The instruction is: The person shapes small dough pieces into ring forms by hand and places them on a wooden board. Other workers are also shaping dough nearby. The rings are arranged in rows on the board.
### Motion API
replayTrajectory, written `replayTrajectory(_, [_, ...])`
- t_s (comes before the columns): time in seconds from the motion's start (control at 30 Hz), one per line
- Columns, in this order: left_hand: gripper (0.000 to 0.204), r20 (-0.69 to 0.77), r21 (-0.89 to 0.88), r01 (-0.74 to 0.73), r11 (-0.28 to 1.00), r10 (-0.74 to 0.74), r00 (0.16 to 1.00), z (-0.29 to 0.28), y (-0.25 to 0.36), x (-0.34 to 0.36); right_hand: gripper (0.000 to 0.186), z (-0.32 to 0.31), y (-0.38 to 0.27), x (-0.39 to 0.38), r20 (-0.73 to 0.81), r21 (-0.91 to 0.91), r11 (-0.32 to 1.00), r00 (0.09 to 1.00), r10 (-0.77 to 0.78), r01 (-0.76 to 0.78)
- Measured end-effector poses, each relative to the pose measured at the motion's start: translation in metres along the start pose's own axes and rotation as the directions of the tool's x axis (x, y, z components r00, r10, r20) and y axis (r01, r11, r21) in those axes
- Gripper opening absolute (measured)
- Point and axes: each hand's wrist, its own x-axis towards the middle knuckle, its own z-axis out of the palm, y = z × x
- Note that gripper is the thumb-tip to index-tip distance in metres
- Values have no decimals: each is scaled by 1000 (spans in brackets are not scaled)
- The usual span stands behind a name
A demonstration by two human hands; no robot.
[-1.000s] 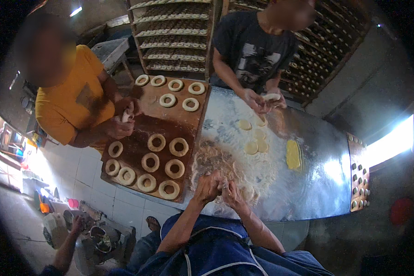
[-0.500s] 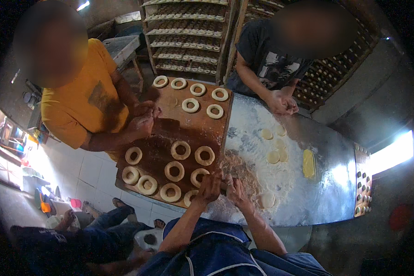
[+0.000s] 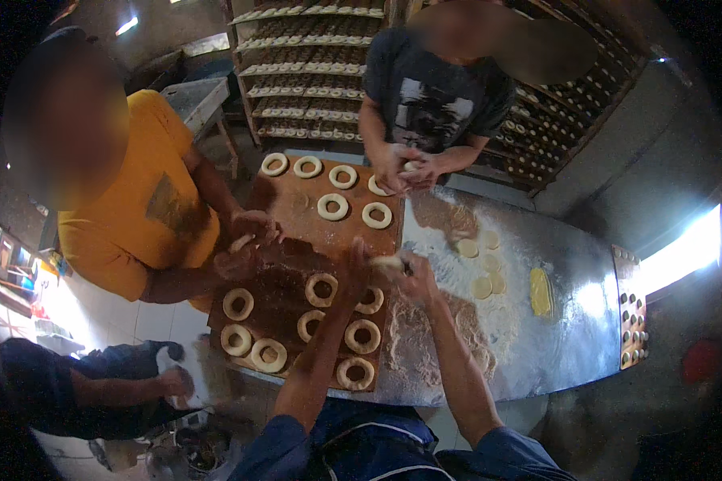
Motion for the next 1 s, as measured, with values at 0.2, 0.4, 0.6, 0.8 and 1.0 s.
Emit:
replayTrajectory(0.2, [40,-274,431,-74,899,209,939,6,-32,30,76,1,-7,-5,-434,-620,773,879,-195,-135])
replayTrajectory(0.4, [44,-200,516,4,857,116,973,30,-74,52,60,-35,39,-187,-620,-361,894,784,-18,-265])
replayTrajectory(0.6, [49,-323,558,-31,830,250,913,54,-47,43,29,-76,25,-309,-755,-365,639,617,223,-678])
replayTrajectory(0.8, [33,-88,363,-363,858,419,904,190,-15,-100,23,-60,60,-301,-625,-695,620,731,-273,-364])
replayTrajectory(1.0, [34,89,353,-33,935,1,996,279,-28,-199,31,-73,51,-301,-621,88,985,764,173,-151])
